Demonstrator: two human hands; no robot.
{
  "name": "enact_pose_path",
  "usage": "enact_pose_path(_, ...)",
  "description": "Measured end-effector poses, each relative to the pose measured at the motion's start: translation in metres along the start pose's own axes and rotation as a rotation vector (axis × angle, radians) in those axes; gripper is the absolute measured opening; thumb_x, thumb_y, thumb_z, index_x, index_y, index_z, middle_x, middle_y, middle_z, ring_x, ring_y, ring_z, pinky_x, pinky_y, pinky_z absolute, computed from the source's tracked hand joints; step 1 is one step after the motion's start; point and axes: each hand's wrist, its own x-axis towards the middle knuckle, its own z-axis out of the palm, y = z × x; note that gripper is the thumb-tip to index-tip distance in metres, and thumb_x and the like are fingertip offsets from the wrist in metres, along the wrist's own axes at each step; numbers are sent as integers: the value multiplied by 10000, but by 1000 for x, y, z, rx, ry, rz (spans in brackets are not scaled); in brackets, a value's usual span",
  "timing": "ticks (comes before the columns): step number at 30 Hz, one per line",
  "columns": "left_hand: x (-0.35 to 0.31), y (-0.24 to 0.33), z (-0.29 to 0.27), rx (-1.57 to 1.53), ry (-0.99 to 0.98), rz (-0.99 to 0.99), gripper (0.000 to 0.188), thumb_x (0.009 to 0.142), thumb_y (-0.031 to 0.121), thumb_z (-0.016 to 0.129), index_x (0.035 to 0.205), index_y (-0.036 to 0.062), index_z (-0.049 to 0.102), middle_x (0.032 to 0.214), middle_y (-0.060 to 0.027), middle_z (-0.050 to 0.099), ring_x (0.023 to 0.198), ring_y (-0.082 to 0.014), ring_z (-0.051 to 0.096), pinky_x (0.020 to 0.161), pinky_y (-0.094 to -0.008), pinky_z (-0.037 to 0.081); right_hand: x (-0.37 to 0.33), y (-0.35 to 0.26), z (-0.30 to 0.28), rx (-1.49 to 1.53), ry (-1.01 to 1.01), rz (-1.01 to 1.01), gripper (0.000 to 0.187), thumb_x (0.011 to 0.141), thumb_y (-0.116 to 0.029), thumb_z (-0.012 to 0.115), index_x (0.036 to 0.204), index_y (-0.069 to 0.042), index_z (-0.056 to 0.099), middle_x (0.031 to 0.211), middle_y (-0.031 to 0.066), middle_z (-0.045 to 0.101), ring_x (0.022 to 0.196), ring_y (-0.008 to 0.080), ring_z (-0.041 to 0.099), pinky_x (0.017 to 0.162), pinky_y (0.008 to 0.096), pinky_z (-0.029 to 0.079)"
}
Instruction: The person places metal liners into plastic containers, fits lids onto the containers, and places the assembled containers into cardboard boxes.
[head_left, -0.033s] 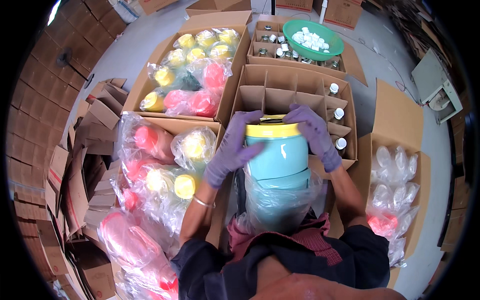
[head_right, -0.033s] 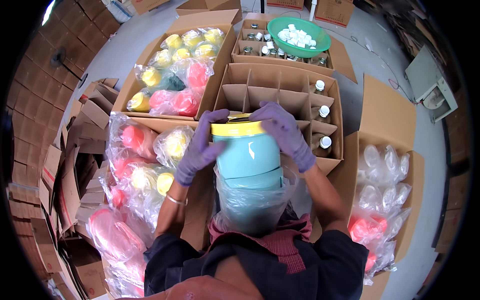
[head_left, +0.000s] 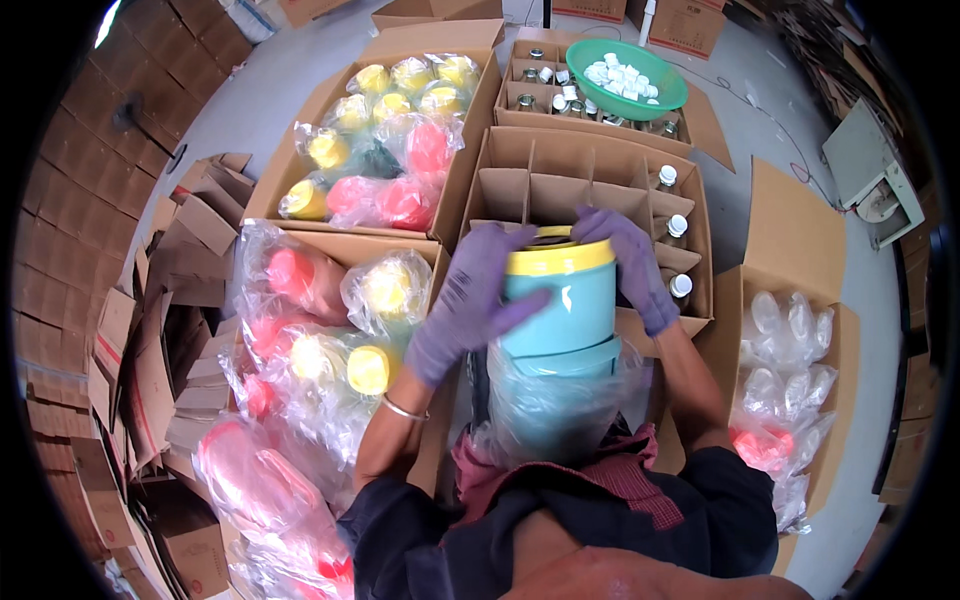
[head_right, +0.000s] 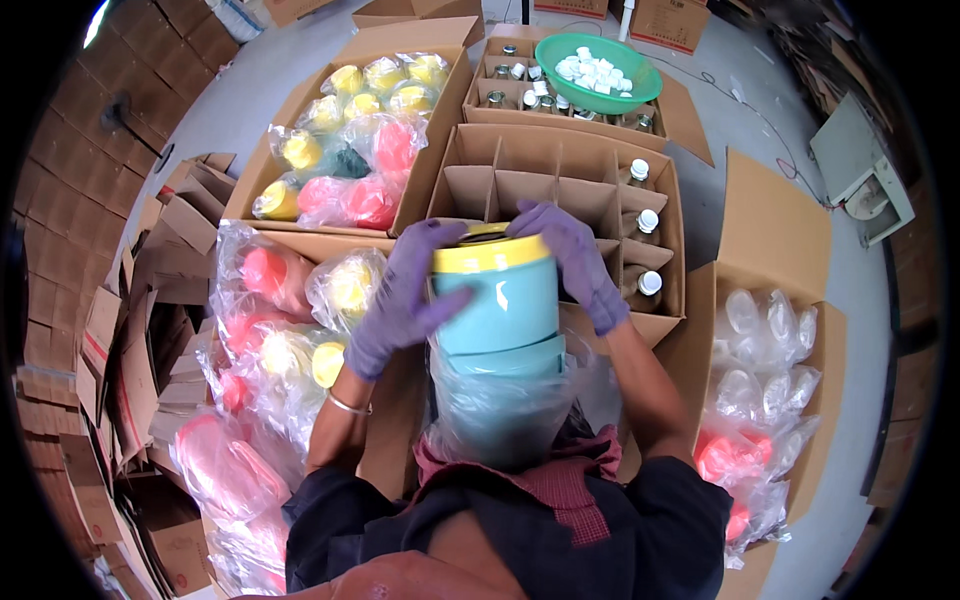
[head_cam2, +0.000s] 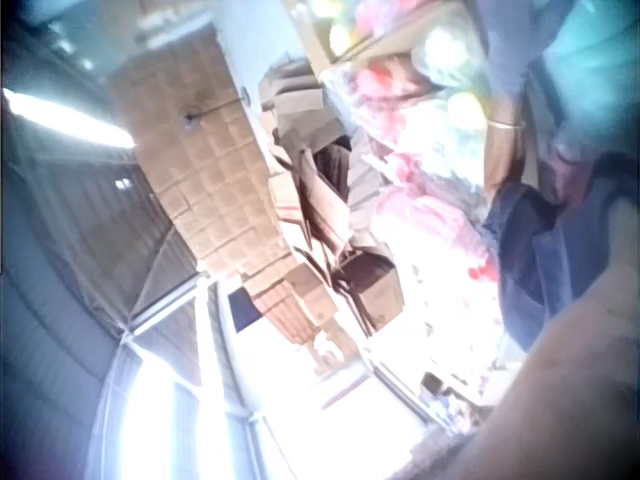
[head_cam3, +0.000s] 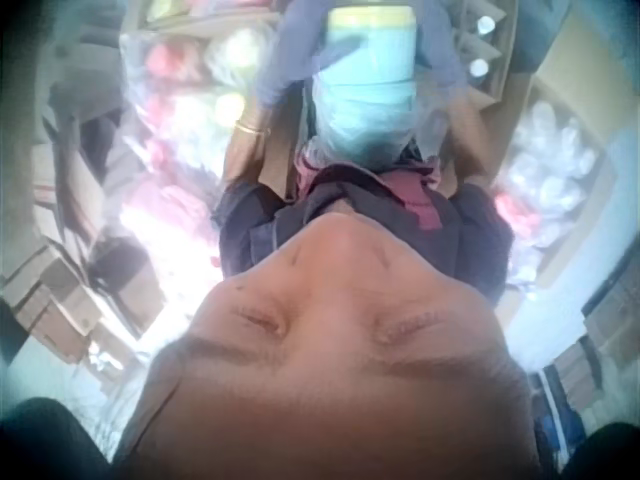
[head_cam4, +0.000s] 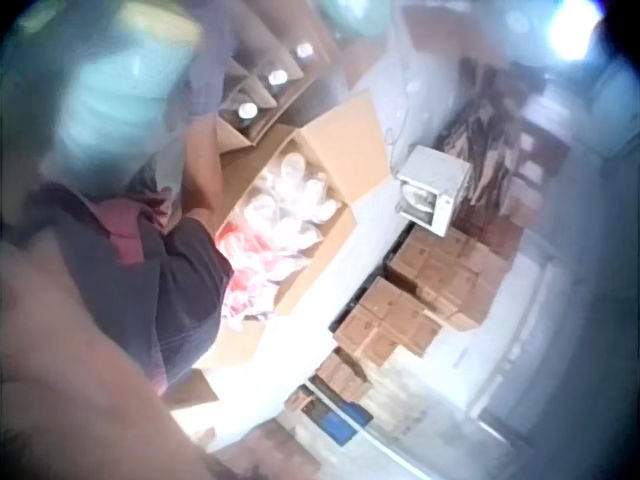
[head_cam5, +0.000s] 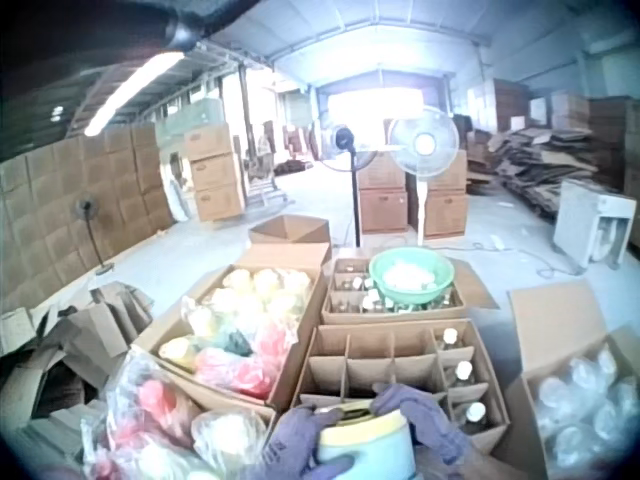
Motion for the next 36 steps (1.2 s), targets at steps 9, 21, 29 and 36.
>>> enact_pose_path(9,-5,-13,-1,-235,115,-118,397,940,340,491,1121,-6,567,1060,-142,601,994,-289,582,899,-420,450,13,-7,14,-66,79,174,314,973,-211,387,835,14,558,860,138,610,875,262,600,958,388,458)
enact_pose_path(21,5,-96,88,-1762,37,-522,650,1015,533,297,1041,-15,646,1044,-141,684,954,-231,643,939,-341,486,24,-46,20,-606,-159,50,275,936,-215,471,980,-25,664,865,115,696,805,249,684,757,327,531)
enact_pose_path(29,-20,-16,17,-326,216,-378,475,1047,331,294,1019,-34,597,1046,-150,644,971,-236,617,890,-334,474,12,54,7,532,7,102,397,1022,-258,348,854,5,594,816,104,632,747,216,610,902,407,505)
enact_pose_path(36,-62,-58,89,-938,146,-401,438,1023,310,392,1228,-39,559,1118,-142,658,1010,-177,611,864,-297,485,27,-122,13,-606,-459,-273,393,764,-324,745,1037,-55,658,883,99,637,815,217,633,776,336,489)
